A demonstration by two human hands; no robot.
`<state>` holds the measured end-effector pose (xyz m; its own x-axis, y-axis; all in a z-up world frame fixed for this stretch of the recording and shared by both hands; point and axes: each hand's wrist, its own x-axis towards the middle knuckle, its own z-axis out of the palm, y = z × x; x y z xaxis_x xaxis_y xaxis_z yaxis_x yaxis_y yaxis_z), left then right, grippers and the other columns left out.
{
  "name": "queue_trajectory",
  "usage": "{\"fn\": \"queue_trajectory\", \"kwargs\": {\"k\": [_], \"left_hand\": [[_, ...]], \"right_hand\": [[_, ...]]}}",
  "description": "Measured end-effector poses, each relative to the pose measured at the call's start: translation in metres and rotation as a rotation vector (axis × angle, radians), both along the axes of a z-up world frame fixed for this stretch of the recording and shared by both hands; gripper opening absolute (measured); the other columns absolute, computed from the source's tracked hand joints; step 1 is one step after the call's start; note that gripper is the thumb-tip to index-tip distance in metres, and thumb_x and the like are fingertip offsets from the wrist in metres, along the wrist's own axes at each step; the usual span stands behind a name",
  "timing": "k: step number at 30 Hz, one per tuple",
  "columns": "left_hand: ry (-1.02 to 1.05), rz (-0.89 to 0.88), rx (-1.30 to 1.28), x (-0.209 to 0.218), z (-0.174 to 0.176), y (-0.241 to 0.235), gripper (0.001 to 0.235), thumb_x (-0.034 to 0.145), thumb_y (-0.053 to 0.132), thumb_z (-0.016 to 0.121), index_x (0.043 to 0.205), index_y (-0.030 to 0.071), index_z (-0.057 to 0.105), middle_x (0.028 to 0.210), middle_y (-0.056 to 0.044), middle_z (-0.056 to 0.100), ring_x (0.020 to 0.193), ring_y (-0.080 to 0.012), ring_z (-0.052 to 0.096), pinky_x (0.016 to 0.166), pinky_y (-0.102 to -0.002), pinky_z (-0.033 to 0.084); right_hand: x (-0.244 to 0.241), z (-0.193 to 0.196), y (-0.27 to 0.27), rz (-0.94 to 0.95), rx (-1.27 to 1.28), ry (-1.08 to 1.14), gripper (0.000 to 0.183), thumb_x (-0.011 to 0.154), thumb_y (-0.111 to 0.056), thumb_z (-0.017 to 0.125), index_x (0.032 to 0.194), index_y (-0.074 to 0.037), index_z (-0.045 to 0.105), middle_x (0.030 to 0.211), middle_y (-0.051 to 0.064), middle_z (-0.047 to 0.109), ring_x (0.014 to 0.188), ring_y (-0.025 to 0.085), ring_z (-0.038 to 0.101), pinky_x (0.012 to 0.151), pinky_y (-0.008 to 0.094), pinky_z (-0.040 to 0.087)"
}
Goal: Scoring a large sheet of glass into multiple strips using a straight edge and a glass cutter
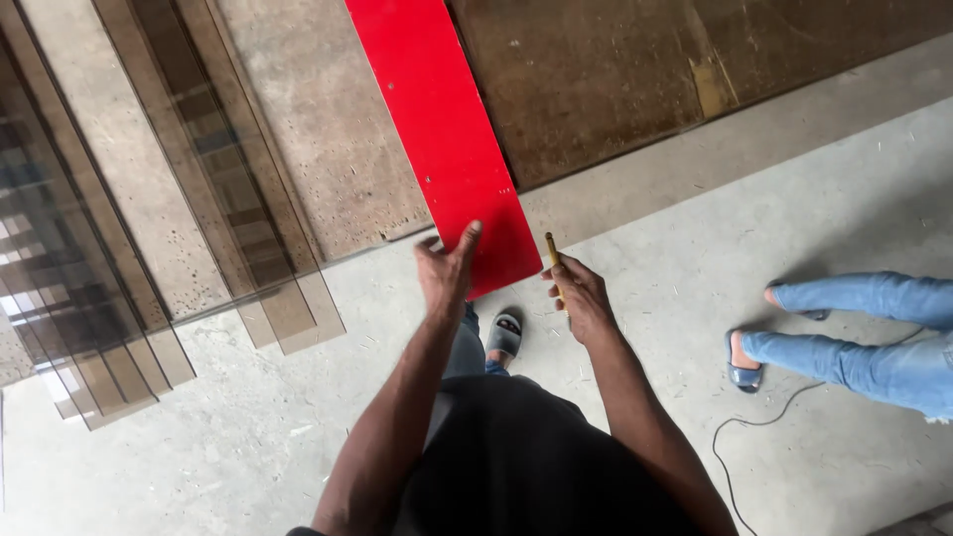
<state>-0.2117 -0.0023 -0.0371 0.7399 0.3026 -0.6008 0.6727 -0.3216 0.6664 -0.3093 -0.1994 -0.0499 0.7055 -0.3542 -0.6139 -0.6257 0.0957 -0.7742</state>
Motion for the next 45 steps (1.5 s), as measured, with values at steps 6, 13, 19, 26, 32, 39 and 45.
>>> {"fn": "queue_trajectory", "kwargs": {"k": [6,13,19,26,32,39,45], "left_hand": [[0.099,0.141,-0.238,0.012,0.017,-0.022,0.086,0.059,0.065,0.094,0.114,0.008,0.061,0.102,-0.016,0.070,0.102,-0.0301,0.070,0.095,-0.043,0.056],[0.230,0.176,-0.304,0.017,0.027,-0.015,0.076,0.052,0.057,0.102,0.102,0.007,0.074,0.092,-0.014,0.075,0.096,-0.0268,0.074,0.095,-0.036,0.055],[0.206,0.191,-0.319,0.008,0.025,-0.003,0.072,0.056,0.052,0.104,0.096,0.000,0.074,0.086,-0.016,0.073,0.088,-0.0229,0.070,0.087,-0.035,0.054],[0.162,0.149,-0.295,0.014,0.045,0.002,0.085,0.056,0.055,0.102,0.104,-0.008,0.071,0.099,-0.025,0.073,0.104,-0.0341,0.072,0.098,-0.041,0.053],[0.071,0.170,-0.392,0.009,-0.008,-0.010,0.074,0.062,0.047,0.102,0.107,-0.003,0.072,0.093,-0.018,0.074,0.093,-0.0257,0.071,0.087,-0.038,0.055],[0.070,0.126,-0.256,-0.014,0.069,0.049,0.067,0.068,0.047,0.099,0.104,-0.003,0.074,0.093,-0.019,0.076,0.091,-0.0272,0.073,0.084,-0.039,0.057],[-0.012,0.190,-0.200,-0.028,0.108,0.103,0.063,0.071,0.044,0.097,0.107,-0.003,0.075,0.091,-0.021,0.076,0.087,-0.0273,0.073,0.081,-0.040,0.059]], "right_hand": [[0.032,-0.012,0.003,-0.290,0.569,0.073,0.040,0.093,-0.028,0.054,0.129,-0.021,0.067,0.106,-0.003,0.069,0.086,0.017,0.059,0.064,0.034,0.052],[0.043,0.001,0.014,-0.351,0.452,0.106,0.050,0.106,-0.053,0.049,0.126,-0.011,0.067,0.105,0.007,0.073,0.081,0.021,0.062,0.060,0.034,0.053],[0.043,-0.009,0.019,-0.382,0.295,0.160,0.054,0.109,-0.051,0.048,0.129,-0.005,0.065,0.106,0.015,0.072,0.076,0.024,0.061,0.053,0.032,0.051],[0.047,0.004,0.021,-0.382,0.255,0.218,0.059,0.109,-0.055,0.046,0.134,-0.004,0.063,0.114,0.021,0.072,0.080,0.025,0.061,0.051,0.032,0.048],[0.043,-0.021,0.011,-0.303,0.339,0.163,0.058,0.111,-0.054,0.036,0.128,-0.006,0.064,0.102,0.015,0.073,0.071,0.021,0.061,0.049,0.027,0.047],[0.035,-0.033,0.000,-0.229,0.364,0.140,0.057,0.112,-0.054,0.030,0.126,-0.010,0.063,0.105,0.012,0.074,0.071,0.019,0.061,0.050,0.026,0.047],[0.033,-0.046,-0.005,-0.205,0.375,0.160,0.061,0.110,-0.059,0.030,0.131,-0.012,0.062,0.106,0.010,0.074,0.071,0.016,0.060,0.051,0.026,0.045]]}}
